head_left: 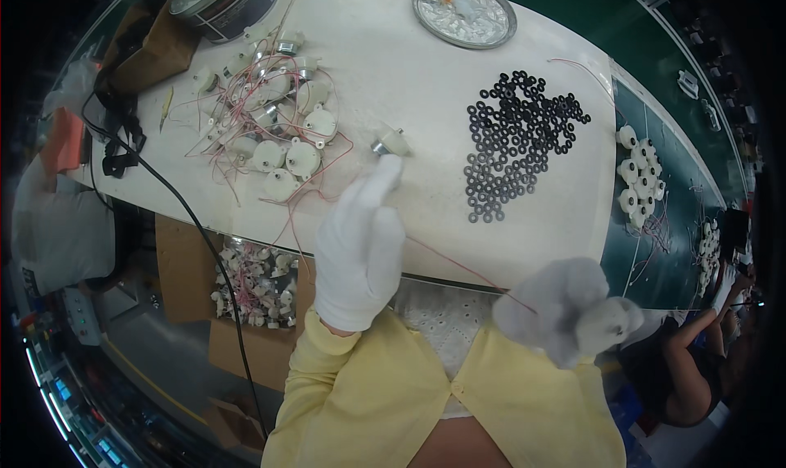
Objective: The person assembles small white plastic components by inserting black circular washers into their centers. They pick up a component, place a washer into the hole, and then set the finished unit aside on the table. The process is repeated continuously with components and washers arranged in piles on the work surface.
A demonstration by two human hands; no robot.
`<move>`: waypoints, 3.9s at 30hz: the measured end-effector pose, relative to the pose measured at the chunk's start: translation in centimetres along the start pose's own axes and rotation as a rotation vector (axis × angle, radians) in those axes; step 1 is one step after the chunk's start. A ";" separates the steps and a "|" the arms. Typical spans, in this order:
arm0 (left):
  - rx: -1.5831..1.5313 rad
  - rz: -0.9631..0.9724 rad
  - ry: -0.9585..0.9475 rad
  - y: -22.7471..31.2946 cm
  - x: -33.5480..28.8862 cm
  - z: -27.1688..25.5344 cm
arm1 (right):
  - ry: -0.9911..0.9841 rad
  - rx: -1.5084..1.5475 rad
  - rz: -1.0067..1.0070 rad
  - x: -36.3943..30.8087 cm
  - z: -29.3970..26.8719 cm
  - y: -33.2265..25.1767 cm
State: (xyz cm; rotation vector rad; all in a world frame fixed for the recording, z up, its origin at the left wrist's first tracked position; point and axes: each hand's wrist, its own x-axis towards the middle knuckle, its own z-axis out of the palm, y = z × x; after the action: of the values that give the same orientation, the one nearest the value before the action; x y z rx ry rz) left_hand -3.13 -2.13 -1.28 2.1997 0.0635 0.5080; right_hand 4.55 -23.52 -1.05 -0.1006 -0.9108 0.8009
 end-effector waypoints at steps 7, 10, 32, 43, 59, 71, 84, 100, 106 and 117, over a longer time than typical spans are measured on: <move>0.237 0.128 0.211 -1.9 2.7 0.4 | 0.907 -0.555 0.166 -7.0 7.8 -10.2; 0.457 0.083 0.149 -1.3 3.8 1.2 | 1.192 -1.115 0.573 -4.6 7.0 -11.1; 0.294 0.171 0.001 -2.3 1.3 1.3 | 0.873 -1.521 0.640 -2.2 -0.6 -7.3; 0.310 0.095 -0.074 -2.0 1.4 1.1 | 0.125 -2.433 0.892 1.1 0.1 -7.6; 0.339 0.146 -0.029 -2.0 1.2 1.3 | -0.060 -2.467 1.196 1.0 2.7 -8.0; 0.383 0.144 -0.047 -1.7 1.2 1.2 | 0.712 -2.483 1.065 -4.8 4.2 -11.6; 0.367 0.072 -0.107 -1.9 0.5 0.7 | 1.003 -2.174 0.897 -4.3 4.8 -12.0; 0.355 0.120 -0.046 -1.8 0.7 1.1 | 1.385 -1.677 0.508 -13.6 3.0 -23.9; 0.370 0.147 -0.034 -2.1 0.5 1.3 | 1.414 -1.747 0.658 -13.7 3.2 -23.9; -0.220 -0.197 0.195 0.0 -0.9 0.5 | 1.537 -2.142 0.064 -8.5 8.8 -15.9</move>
State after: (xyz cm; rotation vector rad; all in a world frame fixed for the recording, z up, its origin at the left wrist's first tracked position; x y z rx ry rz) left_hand -3.77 -2.71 -1.87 1.9006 0.3110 0.5876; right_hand 4.28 -42.63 5.16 -2.2245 0.1558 -0.6321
